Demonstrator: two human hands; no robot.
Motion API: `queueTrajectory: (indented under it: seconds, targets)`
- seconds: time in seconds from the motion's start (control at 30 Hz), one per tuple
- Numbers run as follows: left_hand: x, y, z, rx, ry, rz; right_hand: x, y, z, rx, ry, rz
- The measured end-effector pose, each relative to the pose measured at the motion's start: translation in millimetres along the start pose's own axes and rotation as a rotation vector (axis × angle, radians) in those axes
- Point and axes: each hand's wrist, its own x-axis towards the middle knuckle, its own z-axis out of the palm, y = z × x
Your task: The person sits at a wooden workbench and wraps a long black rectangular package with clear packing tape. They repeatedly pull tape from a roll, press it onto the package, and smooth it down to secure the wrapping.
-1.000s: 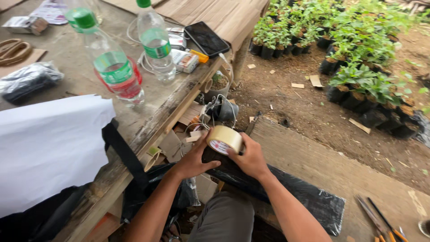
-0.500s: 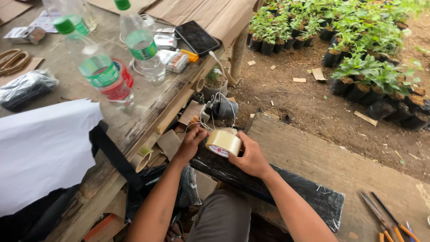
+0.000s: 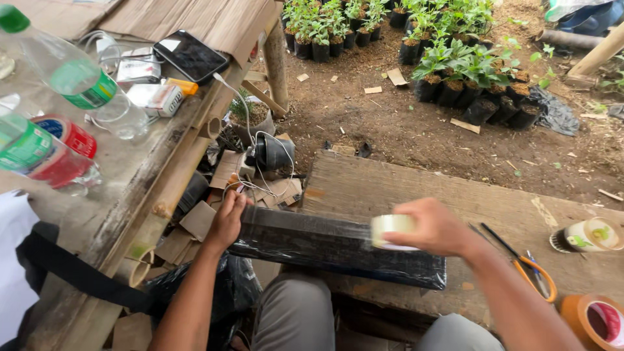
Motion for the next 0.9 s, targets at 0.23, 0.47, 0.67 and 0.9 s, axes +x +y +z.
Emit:
queueTrajectory:
  seconds: [0.23,0.47,0.67,0.9]
  targets:
    - [-4,10,1,0.002,0.005,-0.050,-93,135,-28,0.265,0.160,0.330]
    - [-5,22,6,0.065,0.018,-0.050,-98,198,21,0.492,0.293,0.310]
    - [-5,15,5,-0.010,-0.001,-0.059,-93,225,50,0.480,0.400,0.228]
    - [1,-7,4,-0.013,0.028,-0.077,-86,266,99,0.913,0.407,0.233]
